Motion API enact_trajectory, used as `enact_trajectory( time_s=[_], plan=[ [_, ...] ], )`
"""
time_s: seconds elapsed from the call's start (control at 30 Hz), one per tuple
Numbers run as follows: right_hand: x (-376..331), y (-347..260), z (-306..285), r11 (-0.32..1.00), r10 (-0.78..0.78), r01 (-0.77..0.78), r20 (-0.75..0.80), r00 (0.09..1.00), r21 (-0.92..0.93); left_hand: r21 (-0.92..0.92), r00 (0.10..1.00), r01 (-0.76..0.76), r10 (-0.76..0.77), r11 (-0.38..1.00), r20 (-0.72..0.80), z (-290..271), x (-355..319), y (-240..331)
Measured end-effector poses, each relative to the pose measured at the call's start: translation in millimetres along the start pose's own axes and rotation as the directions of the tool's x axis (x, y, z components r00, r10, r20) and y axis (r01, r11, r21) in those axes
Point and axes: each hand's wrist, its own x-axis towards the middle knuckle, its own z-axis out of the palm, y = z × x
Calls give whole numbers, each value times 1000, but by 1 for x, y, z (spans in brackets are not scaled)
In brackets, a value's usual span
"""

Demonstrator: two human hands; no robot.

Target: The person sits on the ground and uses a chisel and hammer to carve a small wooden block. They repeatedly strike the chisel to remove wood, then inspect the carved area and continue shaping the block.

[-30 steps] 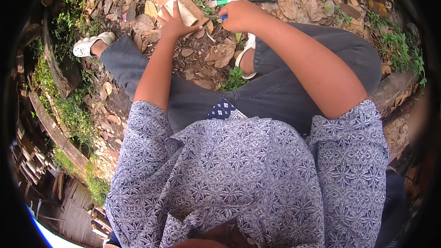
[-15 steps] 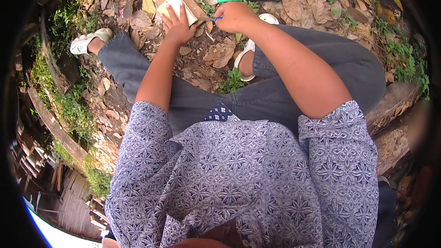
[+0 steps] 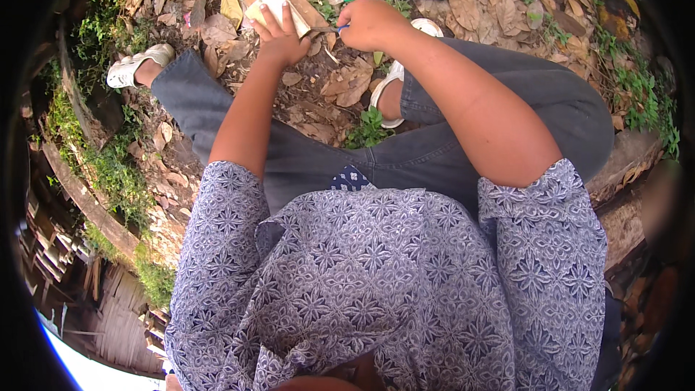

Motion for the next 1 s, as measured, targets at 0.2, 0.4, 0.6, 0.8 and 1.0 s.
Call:
enact_trajectory(
  time_s=[0.2,0.4,0.6,0.8,1.0],
  plan=[
    [-2,-33,-3,986,47,-41,35,998,-163,-6,994,-55,54,998,-94,19,5,-4],
    [23,-65,-2,917,214,-166,96,972,-363,50,1000,21,-21,999,-1,7,5,10],
    [16,-55,3,959,93,-73,62,994,-273,15,999,20,-20,1000,-34,3,5,6],
    [19,-10,-10,958,184,-221,197,963,182,-106,996,-42,33,993,-82,16,6,-14],
    [13,-10,-30,946,227,-286,323,919,150,-656,845,-298,-127,693,-519,23,6,-25]
  ],
)
